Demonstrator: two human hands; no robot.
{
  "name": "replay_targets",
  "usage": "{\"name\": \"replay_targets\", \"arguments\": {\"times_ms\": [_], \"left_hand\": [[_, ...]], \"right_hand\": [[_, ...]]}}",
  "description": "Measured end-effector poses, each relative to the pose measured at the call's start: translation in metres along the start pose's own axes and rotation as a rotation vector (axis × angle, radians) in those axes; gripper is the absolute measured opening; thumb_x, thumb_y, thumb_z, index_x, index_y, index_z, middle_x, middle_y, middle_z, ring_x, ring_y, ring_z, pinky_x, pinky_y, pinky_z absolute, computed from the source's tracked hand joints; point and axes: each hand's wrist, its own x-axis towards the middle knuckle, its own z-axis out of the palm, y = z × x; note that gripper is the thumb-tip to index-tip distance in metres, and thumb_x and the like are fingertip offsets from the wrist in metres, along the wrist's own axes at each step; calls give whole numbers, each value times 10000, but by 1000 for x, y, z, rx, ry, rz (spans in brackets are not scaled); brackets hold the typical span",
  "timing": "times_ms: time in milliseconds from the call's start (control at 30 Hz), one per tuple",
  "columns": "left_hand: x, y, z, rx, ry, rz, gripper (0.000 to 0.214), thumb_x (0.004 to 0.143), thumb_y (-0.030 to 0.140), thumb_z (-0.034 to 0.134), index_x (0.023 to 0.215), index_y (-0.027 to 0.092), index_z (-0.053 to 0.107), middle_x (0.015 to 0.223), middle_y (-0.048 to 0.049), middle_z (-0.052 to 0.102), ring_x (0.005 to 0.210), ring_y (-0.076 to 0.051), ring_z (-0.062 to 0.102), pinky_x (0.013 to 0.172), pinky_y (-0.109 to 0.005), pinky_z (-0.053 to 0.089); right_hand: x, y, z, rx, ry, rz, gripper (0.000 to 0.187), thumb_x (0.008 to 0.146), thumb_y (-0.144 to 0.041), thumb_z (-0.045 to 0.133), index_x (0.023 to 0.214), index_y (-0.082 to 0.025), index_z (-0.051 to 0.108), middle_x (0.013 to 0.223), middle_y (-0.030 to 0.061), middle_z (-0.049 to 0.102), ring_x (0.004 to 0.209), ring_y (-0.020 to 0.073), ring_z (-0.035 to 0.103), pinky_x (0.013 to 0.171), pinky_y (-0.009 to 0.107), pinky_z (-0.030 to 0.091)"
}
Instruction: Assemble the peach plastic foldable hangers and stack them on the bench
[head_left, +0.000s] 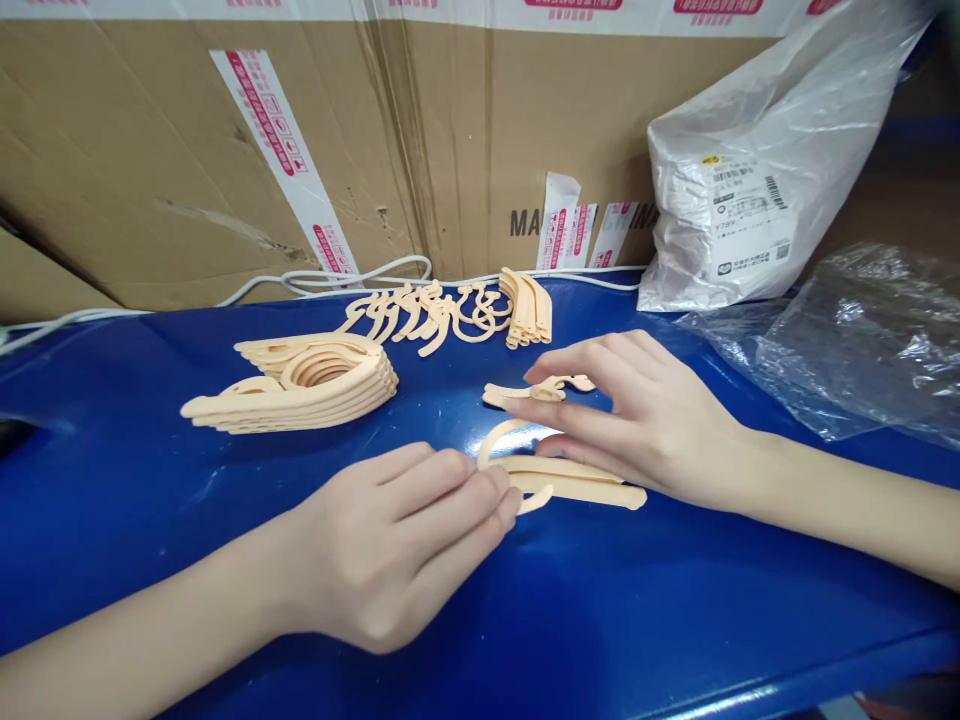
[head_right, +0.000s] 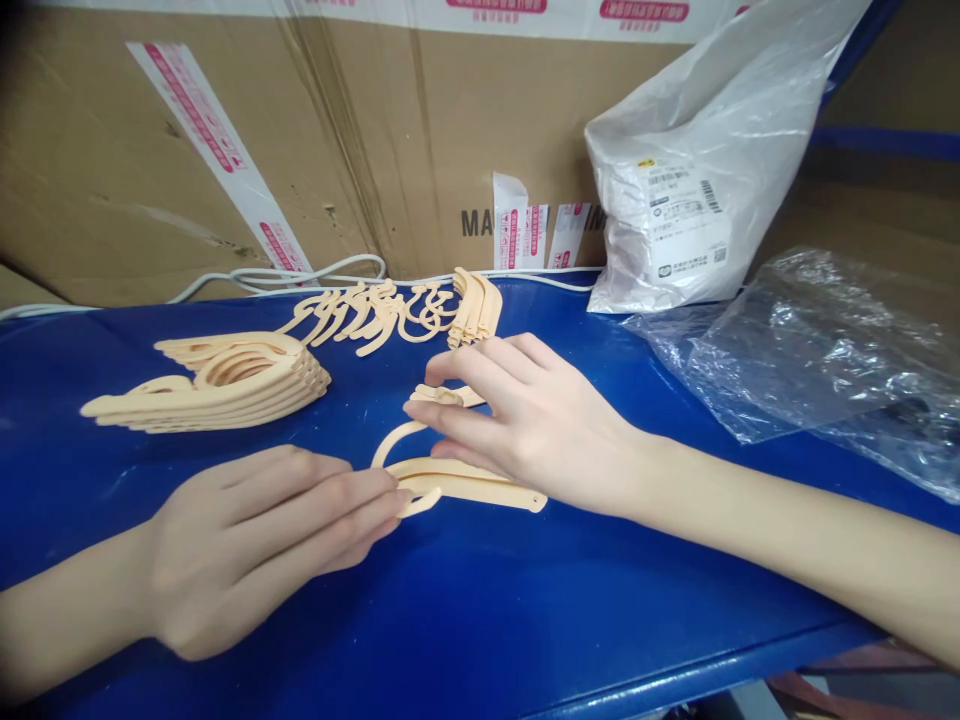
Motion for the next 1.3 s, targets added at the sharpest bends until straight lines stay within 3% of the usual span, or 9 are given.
{"name": "replay_targets", "arguments": {"times_ms": [100,200,333,400,533,633,800,1033,1300], "left_hand": [[3,2,-3,6,-31,24,178,952,94,493,1073,91,623,962,-64,750,783,-192,631,640,-344,488],[6,1,-3,1,-57,50,219,959,86,443,1068,85,632,957,-72,749,782,-185,636,628,-334,491],[5,-4,1,-17,-21,29,274,978,85,377,1037,117,643,989,-71,749,840,-182,657,672,-316,511],[3,-6,3,-35,23,-3,193,965,99,455,1028,128,635,1047,-74,742,907,-185,658,724,-313,524],[2,-8,5,-65,83,-39,71,892,143,648,953,130,614,1055,-77,732,956,-188,650,778,-301,530],[4,-9,5,-56,53,-38,62,907,187,642,907,140,602,1015,-57,732,945,-178,647,796,-289,528],[6,-11,6,-86,-15,-93,50,917,203,610,917,159,585,1005,-45,716,937,-182,631,809,-302,516],[9,-15,6,-232,-104,-232,93,907,207,595,841,175,537,1002,-47,673,937,-174,582,812,-296,483],[9,-18,5,-312,-199,-270,145,911,256,582,812,184,505,1117,-64,628,1057,-206,539,869,-325,455]], "right_hand": [[2,-5,-1,-33,17,-8,221,983,-284,511,1050,-200,704,955,85,652,842,196,537,689,328,349],[3,-7,-1,-14,-22,9,254,986,-238,490,873,-162,704,789,57,617,705,174,483,629,328,292],[2,-5,-1,201,-79,131,187,955,-244,526,866,-158,666,737,12,589,666,142,493,643,316,293],[1,-1,-1,301,-50,237,101,907,-218,577,842,-172,640,675,-24,551,636,123,499,656,304,306],[1,7,1,600,0,525,152,882,-245,603,746,-197,555,624,-46,522,598,106,491,630,275,349],[2,10,2,893,51,691,192,914,-315,582,767,-198,540,585,-48,500,557,100,451,565,259,344],[3,8,6,1335,63,820,125,926,-266,564,830,-186,569,536,-64,486,482,75,411,501,241,323],[0,6,19,1509,-127,834,205,880,-340,654,822,-153,597,527,-63,505,424,50,379,408,212,281],[-4,9,23,1491,-160,764,252,885,-387,655,828,-147,604,589,-50,528,460,45,407,436,198,333]]}}
